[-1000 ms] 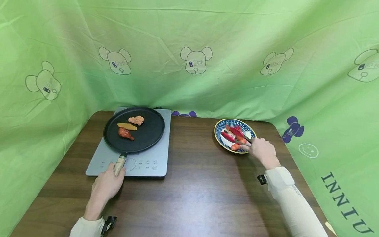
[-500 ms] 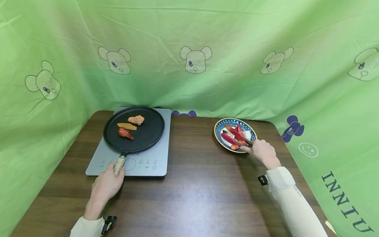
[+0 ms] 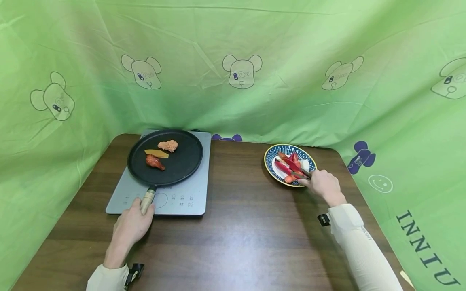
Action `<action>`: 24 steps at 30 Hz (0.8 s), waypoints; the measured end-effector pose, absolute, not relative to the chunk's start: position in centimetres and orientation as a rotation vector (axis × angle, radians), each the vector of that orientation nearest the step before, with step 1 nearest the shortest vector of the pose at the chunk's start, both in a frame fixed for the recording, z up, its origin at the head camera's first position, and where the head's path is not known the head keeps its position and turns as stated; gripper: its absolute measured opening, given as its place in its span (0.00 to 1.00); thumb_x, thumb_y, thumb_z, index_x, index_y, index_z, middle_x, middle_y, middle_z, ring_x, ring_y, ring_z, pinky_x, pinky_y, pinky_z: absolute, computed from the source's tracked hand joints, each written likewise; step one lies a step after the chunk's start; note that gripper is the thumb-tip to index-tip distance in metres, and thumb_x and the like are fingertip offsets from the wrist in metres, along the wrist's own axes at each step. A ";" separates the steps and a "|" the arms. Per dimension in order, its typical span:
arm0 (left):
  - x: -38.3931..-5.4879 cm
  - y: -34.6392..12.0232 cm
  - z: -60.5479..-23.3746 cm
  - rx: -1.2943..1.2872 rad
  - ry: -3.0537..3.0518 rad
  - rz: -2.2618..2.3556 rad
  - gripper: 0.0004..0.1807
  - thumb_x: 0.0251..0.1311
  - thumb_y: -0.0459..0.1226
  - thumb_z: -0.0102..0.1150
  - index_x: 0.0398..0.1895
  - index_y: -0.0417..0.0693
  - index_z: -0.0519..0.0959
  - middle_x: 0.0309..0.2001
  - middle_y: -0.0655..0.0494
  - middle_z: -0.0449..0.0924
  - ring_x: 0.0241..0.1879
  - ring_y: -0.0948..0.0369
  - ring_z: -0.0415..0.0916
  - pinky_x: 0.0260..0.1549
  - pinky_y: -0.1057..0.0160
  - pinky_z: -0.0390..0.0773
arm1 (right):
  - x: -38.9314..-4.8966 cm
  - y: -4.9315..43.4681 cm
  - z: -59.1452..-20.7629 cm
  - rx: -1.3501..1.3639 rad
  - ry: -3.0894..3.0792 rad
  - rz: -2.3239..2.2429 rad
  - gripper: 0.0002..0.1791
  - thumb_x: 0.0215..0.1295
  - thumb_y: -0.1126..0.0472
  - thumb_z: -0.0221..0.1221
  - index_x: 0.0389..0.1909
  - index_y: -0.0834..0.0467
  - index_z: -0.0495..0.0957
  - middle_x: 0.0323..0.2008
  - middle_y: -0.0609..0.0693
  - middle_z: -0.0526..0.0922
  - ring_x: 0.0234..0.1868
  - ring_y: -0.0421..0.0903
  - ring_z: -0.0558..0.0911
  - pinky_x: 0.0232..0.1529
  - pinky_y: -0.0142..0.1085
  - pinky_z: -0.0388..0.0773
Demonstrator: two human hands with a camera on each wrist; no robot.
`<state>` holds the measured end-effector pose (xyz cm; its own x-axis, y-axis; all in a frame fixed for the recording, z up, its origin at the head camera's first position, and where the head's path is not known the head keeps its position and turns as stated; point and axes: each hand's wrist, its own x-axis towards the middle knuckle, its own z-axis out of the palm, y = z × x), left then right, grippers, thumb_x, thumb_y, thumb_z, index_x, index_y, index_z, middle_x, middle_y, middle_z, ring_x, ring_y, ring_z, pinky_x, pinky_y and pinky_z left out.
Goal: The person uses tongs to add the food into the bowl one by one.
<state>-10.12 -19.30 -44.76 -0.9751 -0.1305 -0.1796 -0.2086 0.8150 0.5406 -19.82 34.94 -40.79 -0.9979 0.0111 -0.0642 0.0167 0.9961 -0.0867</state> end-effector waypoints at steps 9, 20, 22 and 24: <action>-10.1 -19.3 -44.8 -0.271 2.856 0.878 0.33 0.67 0.57 0.37 0.54 0.34 0.61 0.22 0.47 0.65 0.17 0.54 0.64 0.14 0.57 0.62 | -19.7 35.2 -40.9 -0.010 3.113 -0.126 0.27 0.56 0.37 0.61 0.28 0.61 0.77 0.28 0.67 0.78 0.28 0.65 0.79 0.22 0.54 0.71; -10.1 -19.3 -44.8 -0.273 2.867 0.868 0.32 0.67 0.57 0.38 0.53 0.34 0.61 0.22 0.47 0.66 0.17 0.53 0.65 0.14 0.57 0.62 | -19.3 35.8 -40.9 -0.032 3.158 -0.220 0.26 0.58 0.36 0.59 0.36 0.57 0.79 0.27 0.66 0.77 0.28 0.67 0.78 0.21 0.54 0.69; -10.1 -19.3 -44.8 -0.275 2.866 0.869 0.32 0.67 0.57 0.38 0.53 0.34 0.61 0.22 0.47 0.66 0.17 0.53 0.65 0.14 0.57 0.62 | -19.2 35.8 -40.8 -0.024 3.167 -0.238 0.25 0.58 0.37 0.59 0.34 0.57 0.79 0.26 0.64 0.77 0.27 0.66 0.78 0.20 0.53 0.69; -10.2 -19.3 -44.8 -0.273 2.865 0.872 0.32 0.67 0.57 0.38 0.53 0.34 0.61 0.22 0.47 0.66 0.17 0.54 0.65 0.14 0.57 0.62 | -19.0 35.8 -40.8 -0.016 3.177 -0.250 0.25 0.59 0.37 0.58 0.35 0.58 0.79 0.26 0.64 0.77 0.27 0.66 0.78 0.20 0.53 0.69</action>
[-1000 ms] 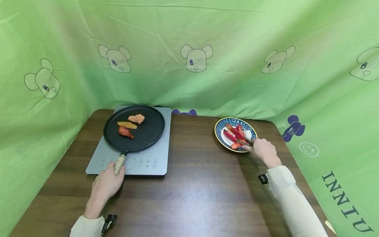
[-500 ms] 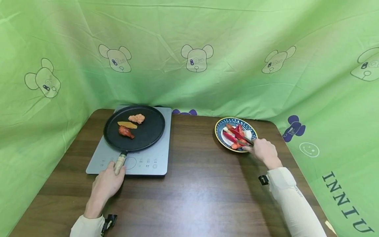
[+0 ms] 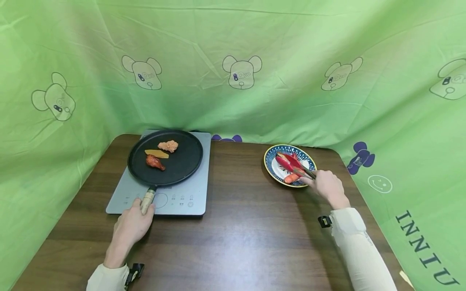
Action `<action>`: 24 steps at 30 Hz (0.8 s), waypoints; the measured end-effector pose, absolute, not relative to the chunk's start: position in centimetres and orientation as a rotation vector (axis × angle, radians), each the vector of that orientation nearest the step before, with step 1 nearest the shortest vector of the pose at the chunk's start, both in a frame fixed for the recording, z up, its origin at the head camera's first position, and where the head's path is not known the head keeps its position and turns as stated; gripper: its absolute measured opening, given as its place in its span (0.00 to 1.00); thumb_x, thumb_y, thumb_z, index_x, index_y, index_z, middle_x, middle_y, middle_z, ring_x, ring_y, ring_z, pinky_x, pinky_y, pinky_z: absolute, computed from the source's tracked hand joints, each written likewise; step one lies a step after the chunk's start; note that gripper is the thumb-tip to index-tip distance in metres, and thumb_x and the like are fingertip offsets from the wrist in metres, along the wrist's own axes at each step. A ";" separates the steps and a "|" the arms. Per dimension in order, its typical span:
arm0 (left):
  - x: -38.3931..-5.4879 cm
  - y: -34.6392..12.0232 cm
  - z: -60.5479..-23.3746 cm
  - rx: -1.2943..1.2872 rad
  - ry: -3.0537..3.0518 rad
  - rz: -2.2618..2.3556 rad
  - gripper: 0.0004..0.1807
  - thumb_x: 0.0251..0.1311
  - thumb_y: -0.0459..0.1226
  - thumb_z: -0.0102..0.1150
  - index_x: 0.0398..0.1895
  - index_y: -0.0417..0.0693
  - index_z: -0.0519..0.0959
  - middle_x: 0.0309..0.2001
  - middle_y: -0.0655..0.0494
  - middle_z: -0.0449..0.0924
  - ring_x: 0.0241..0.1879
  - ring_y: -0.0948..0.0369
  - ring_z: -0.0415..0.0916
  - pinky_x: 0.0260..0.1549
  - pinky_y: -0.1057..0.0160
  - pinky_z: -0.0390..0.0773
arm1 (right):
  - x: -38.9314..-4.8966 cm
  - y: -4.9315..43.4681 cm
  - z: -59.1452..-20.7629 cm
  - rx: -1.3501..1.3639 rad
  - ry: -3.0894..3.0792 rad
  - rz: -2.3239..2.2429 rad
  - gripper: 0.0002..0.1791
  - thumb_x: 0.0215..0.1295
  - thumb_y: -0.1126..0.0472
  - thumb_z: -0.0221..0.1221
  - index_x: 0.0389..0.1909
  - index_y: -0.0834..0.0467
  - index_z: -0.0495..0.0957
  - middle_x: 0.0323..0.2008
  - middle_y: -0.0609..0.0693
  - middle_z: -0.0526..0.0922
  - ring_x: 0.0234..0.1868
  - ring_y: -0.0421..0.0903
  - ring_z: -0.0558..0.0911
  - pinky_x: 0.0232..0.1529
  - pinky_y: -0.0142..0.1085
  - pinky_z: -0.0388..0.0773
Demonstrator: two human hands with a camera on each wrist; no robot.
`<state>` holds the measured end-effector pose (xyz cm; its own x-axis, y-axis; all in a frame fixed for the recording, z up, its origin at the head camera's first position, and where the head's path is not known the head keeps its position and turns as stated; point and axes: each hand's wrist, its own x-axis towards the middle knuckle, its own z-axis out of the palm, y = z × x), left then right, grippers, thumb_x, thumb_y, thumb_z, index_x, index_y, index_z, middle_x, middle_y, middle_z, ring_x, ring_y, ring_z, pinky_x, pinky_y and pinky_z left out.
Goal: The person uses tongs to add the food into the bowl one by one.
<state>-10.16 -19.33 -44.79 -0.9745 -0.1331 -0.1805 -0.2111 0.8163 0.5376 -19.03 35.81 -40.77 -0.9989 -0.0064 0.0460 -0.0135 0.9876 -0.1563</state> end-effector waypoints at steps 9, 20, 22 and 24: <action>-10.2 -19.3 -44.8 -0.275 2.864 0.874 0.32 0.67 0.57 0.39 0.53 0.34 0.61 0.22 0.47 0.65 0.17 0.54 0.65 0.14 0.57 0.62 | -18.3 35.9 -41.2 -0.036 -3.072 0.349 0.38 0.62 0.34 0.53 0.53 0.66 0.76 0.38 0.71 0.78 0.37 0.69 0.78 0.33 0.57 0.71; -10.1 -19.3 -44.8 -0.276 2.867 0.878 0.32 0.67 0.56 0.39 0.53 0.34 0.61 0.22 0.47 0.65 0.17 0.54 0.64 0.14 0.57 0.62 | -17.6 35.7 -40.9 -0.065 -3.040 0.454 0.41 0.62 0.33 0.51 0.56 0.68 0.73 0.46 0.74 0.76 0.42 0.71 0.77 0.37 0.59 0.70; -10.1 -19.3 -44.8 -0.275 2.871 0.877 0.32 0.67 0.56 0.38 0.53 0.34 0.62 0.22 0.47 0.65 0.17 0.54 0.64 0.14 0.57 0.62 | -17.6 35.5 -40.9 -0.053 -3.034 0.460 0.40 0.63 0.34 0.52 0.55 0.68 0.73 0.46 0.73 0.76 0.42 0.71 0.77 0.37 0.59 0.71; -10.1 -19.3 -44.8 -0.274 2.871 0.877 0.32 0.67 0.56 0.38 0.53 0.34 0.62 0.22 0.47 0.65 0.17 0.54 0.64 0.14 0.57 0.62 | -17.6 35.3 -40.7 -0.038 -3.025 0.466 0.39 0.63 0.36 0.52 0.55 0.68 0.74 0.46 0.73 0.76 0.43 0.71 0.77 0.38 0.60 0.70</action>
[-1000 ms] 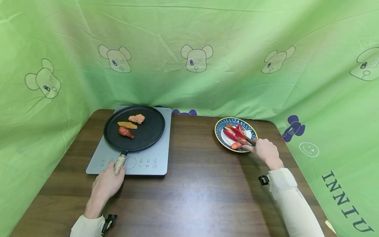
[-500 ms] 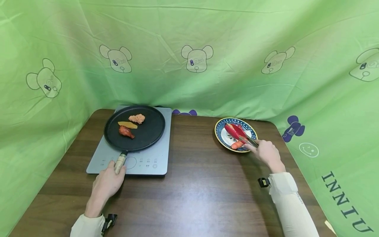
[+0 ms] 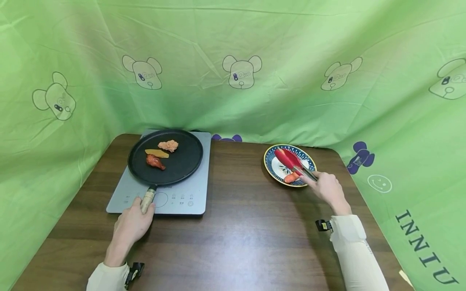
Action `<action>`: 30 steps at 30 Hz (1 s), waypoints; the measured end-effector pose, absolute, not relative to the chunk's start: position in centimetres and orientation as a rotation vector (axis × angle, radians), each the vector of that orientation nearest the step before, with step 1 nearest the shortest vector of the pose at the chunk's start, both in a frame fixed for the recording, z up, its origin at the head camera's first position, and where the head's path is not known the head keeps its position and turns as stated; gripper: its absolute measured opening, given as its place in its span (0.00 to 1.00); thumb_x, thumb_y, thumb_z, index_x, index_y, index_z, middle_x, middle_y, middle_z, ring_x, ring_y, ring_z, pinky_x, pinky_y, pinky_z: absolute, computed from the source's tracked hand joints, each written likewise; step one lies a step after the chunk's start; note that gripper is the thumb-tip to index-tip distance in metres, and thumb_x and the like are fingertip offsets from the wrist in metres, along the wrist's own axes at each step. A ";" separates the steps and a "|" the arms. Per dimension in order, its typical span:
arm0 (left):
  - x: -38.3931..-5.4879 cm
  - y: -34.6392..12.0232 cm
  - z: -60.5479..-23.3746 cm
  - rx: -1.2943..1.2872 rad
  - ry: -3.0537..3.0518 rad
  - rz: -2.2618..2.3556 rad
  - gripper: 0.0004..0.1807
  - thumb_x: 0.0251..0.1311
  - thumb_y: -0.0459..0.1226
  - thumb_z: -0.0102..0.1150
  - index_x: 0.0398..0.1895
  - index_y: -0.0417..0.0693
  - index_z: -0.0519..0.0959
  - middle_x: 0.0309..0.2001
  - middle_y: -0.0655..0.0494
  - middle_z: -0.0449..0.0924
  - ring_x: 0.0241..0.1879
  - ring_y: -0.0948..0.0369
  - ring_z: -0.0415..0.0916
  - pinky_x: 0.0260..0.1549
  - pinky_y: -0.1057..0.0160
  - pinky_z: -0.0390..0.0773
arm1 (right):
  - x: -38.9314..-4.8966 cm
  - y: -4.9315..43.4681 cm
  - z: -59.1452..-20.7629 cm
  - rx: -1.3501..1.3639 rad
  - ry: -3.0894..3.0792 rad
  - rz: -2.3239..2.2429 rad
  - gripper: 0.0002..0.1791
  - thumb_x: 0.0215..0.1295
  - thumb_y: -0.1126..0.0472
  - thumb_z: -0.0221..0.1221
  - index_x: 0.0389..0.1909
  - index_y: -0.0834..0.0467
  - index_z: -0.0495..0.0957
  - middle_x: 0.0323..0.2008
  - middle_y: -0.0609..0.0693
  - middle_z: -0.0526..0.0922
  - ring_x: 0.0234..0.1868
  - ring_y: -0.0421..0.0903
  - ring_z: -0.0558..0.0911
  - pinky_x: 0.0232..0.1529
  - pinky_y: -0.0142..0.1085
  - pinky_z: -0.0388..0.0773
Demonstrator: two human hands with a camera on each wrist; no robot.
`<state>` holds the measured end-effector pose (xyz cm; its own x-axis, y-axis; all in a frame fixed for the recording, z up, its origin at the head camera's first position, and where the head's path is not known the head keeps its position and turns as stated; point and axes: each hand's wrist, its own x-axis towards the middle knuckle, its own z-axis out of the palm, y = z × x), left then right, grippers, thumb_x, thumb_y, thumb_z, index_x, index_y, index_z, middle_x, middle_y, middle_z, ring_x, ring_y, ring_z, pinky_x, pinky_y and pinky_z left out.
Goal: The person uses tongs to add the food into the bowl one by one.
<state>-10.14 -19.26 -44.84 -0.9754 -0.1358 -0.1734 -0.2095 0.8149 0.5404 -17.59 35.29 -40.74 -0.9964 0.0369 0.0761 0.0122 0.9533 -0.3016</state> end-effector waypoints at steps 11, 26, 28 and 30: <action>-10.1 -19.3 -44.8 -0.275 2.876 0.871 0.32 0.67 0.56 0.39 0.53 0.34 0.62 0.22 0.47 0.66 0.17 0.54 0.65 0.14 0.57 0.62 | -17.5 33.6 -40.1 0.032 -3.006 0.496 0.36 0.63 0.38 0.54 0.54 0.68 0.75 0.41 0.72 0.78 0.39 0.68 0.78 0.39 0.59 0.70; -10.1 -19.2 -44.8 -0.281 2.875 0.866 0.31 0.67 0.56 0.38 0.53 0.34 0.62 0.22 0.46 0.66 0.17 0.53 0.65 0.14 0.57 0.62 | -17.5 30.7 -39.7 0.159 -2.957 0.600 0.31 0.63 0.40 0.57 0.55 0.61 0.77 0.39 0.65 0.82 0.40 0.63 0.79 0.40 0.57 0.71; -10.1 -19.2 -44.8 -0.281 2.873 0.866 0.32 0.67 0.56 0.38 0.53 0.34 0.62 0.22 0.47 0.66 0.17 0.53 0.65 0.14 0.57 0.62 | -17.6 30.3 -39.6 0.186 -2.946 0.615 0.30 0.63 0.40 0.57 0.54 0.61 0.78 0.40 0.64 0.81 0.40 0.61 0.79 0.40 0.56 0.71; -10.1 -19.2 -44.8 -0.280 2.873 0.867 0.32 0.67 0.56 0.38 0.53 0.34 0.62 0.22 0.47 0.66 0.17 0.54 0.65 0.14 0.57 0.62 | -17.6 29.8 -39.5 0.214 -2.932 0.617 0.30 0.62 0.40 0.57 0.52 0.61 0.79 0.38 0.63 0.82 0.38 0.59 0.79 0.39 0.55 0.71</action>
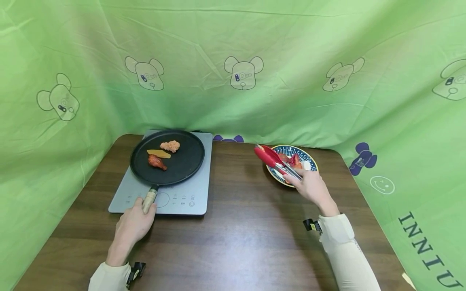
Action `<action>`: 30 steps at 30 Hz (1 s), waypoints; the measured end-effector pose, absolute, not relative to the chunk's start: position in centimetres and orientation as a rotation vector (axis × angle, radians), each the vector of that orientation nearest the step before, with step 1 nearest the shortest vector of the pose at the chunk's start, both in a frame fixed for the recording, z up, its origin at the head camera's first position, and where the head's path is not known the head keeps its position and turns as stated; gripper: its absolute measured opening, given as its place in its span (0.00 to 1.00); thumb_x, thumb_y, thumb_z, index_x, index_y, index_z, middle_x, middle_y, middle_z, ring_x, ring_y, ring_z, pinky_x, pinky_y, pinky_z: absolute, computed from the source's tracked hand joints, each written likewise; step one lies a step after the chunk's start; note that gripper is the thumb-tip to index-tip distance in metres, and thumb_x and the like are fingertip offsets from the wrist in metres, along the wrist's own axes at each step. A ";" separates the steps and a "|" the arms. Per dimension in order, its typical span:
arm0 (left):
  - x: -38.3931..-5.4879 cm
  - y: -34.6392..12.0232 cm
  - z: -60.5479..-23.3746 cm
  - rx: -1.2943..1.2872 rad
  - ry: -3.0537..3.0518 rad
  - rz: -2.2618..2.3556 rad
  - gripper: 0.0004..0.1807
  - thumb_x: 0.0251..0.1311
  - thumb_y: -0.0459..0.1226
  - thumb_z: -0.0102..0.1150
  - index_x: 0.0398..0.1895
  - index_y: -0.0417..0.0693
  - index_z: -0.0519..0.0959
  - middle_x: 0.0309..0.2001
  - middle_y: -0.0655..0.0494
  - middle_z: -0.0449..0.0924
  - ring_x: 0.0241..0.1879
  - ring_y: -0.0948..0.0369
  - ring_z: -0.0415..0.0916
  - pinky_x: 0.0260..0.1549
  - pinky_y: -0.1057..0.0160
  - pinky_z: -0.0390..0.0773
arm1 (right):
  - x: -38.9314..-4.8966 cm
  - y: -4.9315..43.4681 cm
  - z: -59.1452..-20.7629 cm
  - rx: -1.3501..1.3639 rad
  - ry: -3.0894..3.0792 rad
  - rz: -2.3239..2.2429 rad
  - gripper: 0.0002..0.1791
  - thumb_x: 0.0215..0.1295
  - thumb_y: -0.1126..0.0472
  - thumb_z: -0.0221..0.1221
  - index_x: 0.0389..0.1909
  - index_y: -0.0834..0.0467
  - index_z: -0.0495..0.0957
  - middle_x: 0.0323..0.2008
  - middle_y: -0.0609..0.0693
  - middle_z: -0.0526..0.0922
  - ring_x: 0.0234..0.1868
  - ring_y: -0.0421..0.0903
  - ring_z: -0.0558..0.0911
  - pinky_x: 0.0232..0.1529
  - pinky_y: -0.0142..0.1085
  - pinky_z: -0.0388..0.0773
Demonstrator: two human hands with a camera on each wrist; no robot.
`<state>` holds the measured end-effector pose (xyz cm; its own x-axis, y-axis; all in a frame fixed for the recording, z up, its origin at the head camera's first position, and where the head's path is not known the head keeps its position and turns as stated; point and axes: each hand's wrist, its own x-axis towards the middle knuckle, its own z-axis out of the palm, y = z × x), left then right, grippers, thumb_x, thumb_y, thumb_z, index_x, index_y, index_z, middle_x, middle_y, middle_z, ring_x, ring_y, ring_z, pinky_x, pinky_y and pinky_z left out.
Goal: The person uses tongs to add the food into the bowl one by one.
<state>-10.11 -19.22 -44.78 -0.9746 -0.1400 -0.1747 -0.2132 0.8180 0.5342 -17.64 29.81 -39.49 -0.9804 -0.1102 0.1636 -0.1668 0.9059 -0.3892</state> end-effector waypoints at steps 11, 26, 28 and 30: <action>-10.2 -19.3 -44.7 -0.281 2.873 0.863 0.32 0.67 0.56 0.38 0.54 0.33 0.61 0.23 0.46 0.66 0.18 0.53 0.65 0.14 0.57 0.62 | -18.3 26.7 -38.8 0.308 -2.872 0.581 0.30 0.61 0.42 0.59 0.51 0.64 0.79 0.35 0.64 0.83 0.33 0.58 0.80 0.33 0.53 0.71; -10.2 -19.4 -44.7 -0.277 2.867 0.880 0.35 0.67 0.57 0.37 0.57 0.32 0.60 0.23 0.46 0.66 0.17 0.54 0.65 0.14 0.57 0.62 | -18.7 22.5 -38.0 0.413 -2.836 0.784 0.22 0.60 0.43 0.61 0.45 0.55 0.82 0.17 0.44 0.74 0.19 0.42 0.70 0.22 0.37 0.66; -10.2 -19.4 -44.7 -0.272 2.862 0.885 0.36 0.67 0.57 0.37 0.58 0.32 0.59 0.23 0.46 0.66 0.17 0.54 0.65 0.14 0.57 0.62 | -18.7 22.0 -37.9 0.410 -2.844 0.803 0.22 0.60 0.42 0.60 0.45 0.55 0.82 0.18 0.44 0.74 0.20 0.42 0.70 0.22 0.37 0.66; -10.1 -19.4 -44.7 -0.272 2.858 0.884 0.35 0.67 0.57 0.37 0.58 0.32 0.59 0.22 0.46 0.66 0.17 0.54 0.65 0.14 0.57 0.63 | -18.7 21.5 -37.9 0.419 -2.852 0.822 0.22 0.61 0.42 0.60 0.45 0.54 0.82 0.18 0.45 0.74 0.20 0.42 0.70 0.22 0.37 0.67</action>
